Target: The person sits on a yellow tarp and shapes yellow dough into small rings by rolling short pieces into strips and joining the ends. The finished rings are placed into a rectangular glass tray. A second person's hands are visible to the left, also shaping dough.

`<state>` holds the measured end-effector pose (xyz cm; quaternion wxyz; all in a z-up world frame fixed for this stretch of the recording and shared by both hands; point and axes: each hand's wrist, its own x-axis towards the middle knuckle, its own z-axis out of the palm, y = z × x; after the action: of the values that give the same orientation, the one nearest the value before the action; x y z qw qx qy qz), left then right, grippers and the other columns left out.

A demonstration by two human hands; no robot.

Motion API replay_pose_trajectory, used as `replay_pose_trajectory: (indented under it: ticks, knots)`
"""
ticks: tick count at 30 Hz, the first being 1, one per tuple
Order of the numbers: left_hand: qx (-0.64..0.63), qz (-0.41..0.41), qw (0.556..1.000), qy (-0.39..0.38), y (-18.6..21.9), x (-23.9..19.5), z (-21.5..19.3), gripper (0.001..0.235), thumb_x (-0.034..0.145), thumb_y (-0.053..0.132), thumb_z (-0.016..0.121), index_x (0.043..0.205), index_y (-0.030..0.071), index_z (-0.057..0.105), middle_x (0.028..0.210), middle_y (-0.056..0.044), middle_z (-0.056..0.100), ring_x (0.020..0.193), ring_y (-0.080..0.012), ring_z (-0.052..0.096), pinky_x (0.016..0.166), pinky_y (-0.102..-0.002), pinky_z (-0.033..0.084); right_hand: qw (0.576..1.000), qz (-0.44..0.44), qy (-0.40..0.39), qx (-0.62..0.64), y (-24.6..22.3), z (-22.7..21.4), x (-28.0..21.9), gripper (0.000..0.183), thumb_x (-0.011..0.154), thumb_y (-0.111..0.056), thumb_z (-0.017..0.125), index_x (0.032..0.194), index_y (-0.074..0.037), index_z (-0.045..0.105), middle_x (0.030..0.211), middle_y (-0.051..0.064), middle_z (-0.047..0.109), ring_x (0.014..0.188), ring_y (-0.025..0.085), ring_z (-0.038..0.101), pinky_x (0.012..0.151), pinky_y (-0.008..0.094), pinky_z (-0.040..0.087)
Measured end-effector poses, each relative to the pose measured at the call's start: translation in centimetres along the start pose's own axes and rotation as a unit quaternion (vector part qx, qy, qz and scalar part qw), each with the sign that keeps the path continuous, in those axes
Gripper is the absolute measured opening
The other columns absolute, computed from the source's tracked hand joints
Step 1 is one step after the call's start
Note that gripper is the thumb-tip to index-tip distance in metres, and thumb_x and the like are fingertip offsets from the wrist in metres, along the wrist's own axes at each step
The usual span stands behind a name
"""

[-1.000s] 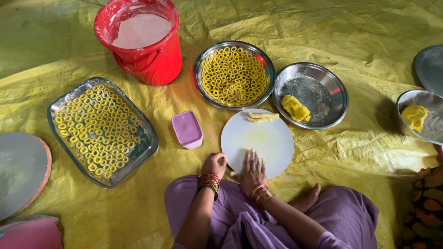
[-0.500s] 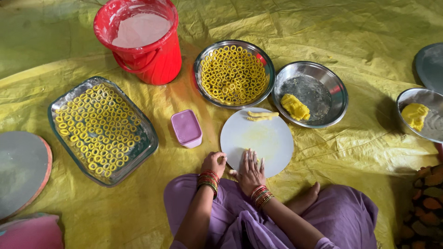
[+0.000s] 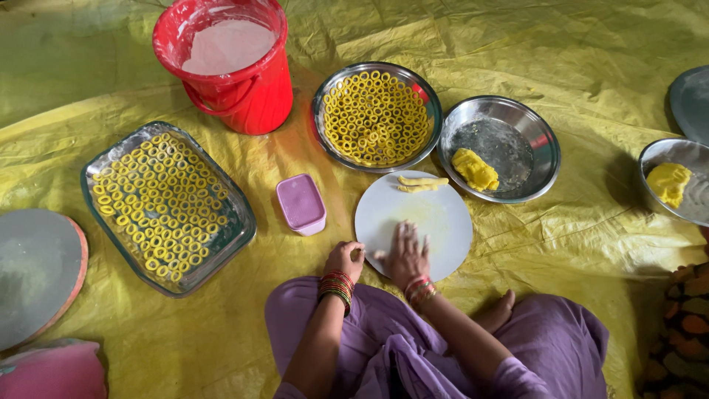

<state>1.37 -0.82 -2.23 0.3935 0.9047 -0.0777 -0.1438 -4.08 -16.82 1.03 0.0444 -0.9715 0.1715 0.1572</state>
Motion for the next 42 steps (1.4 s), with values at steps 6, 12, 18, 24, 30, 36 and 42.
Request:
replay_pose_trajectory:
  ticks: [6, 12, 18, 24, 30, 36, 42]
  knots:
    - [0.007, -0.027, 1.0, -0.013, 0.4, -0.1, -0.1, 0.018, 0.09, 0.028, 0.073, 0.106, 0.02, 0.075, 0.116, -0.006, 0.07, 0.107, -0.0288, 0.067, 0.092, -0.04, 0.055, 0.999, 0.014, -0.028, -0.021, 1.1, -0.7, 0.2, 0.095, 0.098, -0.071, 0.033, 0.163, -0.009, 0.002, 0.173, 0.011, 0.001, 0.159, 0.026, 0.001, 0.125, 0.056, 0.002]
    - [0.005, -0.031, 0.999, -0.017, 0.5, -0.2, -0.3, 0.018, 0.09, 0.028, 0.071, 0.106, 0.021, 0.075, 0.117, -0.005, 0.07, 0.108, -0.0277, 0.067, 0.093, -0.04, 0.054, 0.999, 0.007, -0.048, -0.018, 0.9, 0.6, 0.7, 0.099, 0.096, -0.072, 0.035, 0.163, -0.008, 0.001, 0.173, 0.012, 0.001, 0.159, 0.025, 0.001, 0.127, 0.053, 0.002]
    - [-0.002, -0.005, 1.0, -0.005, 0.1, -0.2, -0.2, 0.021, 0.088, 0.024, 0.072, 0.108, 0.02, 0.075, 0.118, -0.007, 0.069, 0.107, -0.0292, 0.068, 0.092, -0.04, 0.056, 0.999, 0.021, 0.03, 0.003, 3.1, 3.7, 1.1, 0.099, 0.099, -0.072, 0.03, 0.162, -0.003, -0.002, 0.171, 0.019, -0.001, 0.157, 0.032, -0.003, 0.124, 0.058, 0.001]
    - [-0.005, -0.021, 1.0, -0.006, 0.4, -0.3, -0.2, 0.018, 0.091, 0.027, 0.07, 0.107, 0.021, 0.075, 0.117, -0.006, 0.07, 0.106, -0.0291, 0.068, 0.091, -0.041, 0.056, 0.985, 0.043, 0.142, 0.084, 6.6, 1.3, 0.9, 0.097, 0.098, -0.07, 0.032, 0.161, -0.003, 0.0, 0.169, 0.019, 0.001, 0.158, 0.033, -0.003, 0.123, 0.059, -0.001]
    - [-0.003, -0.01, 1.0, -0.001, -0.2, -0.2, 0.2, 0.017, 0.09, 0.028, 0.072, 0.105, 0.02, 0.075, 0.115, -0.006, 0.07, 0.105, -0.0287, 0.068, 0.091, -0.04, 0.056, 0.994, -0.034, -0.094, -0.04, 1.7, 0.3, -2.8, 0.107, 0.093, -0.077, 0.035, 0.164, -0.011, -0.009, 0.17, 0.017, -0.006, 0.157, 0.029, -0.005, 0.124, 0.057, -0.002]
    - [0.004, -0.008, 1.0, 0.004, -0.4, -0.4, 0.4, 0.015, 0.091, 0.027, 0.071, 0.104, 0.02, 0.075, 0.115, -0.005, 0.07, 0.105, -0.0275, 0.068, 0.09, -0.04, 0.056, 0.995, 0.066, 0.068, 0.013, 2.8, -1.3, -1.2, 0.1, 0.096, -0.078, 0.032, 0.161, -0.009, 0.0, 0.171, 0.012, 0.0, 0.159, 0.028, -0.001, 0.125, 0.061, 0.001]
    - [0.017, -0.027, 0.999, -0.02, 0.4, -0.1, -0.1, 0.018, 0.091, 0.027, 0.071, 0.107, 0.021, 0.075, 0.117, -0.005, 0.069, 0.106, -0.0273, 0.068, 0.092, -0.04, 0.055, 0.994, -0.088, -0.047, -0.046, 1.1, -1.8, -3.3, 0.107, 0.091, -0.079, 0.038, 0.162, -0.01, -0.003, 0.171, 0.009, -0.004, 0.159, 0.024, -0.003, 0.126, 0.055, -0.003]
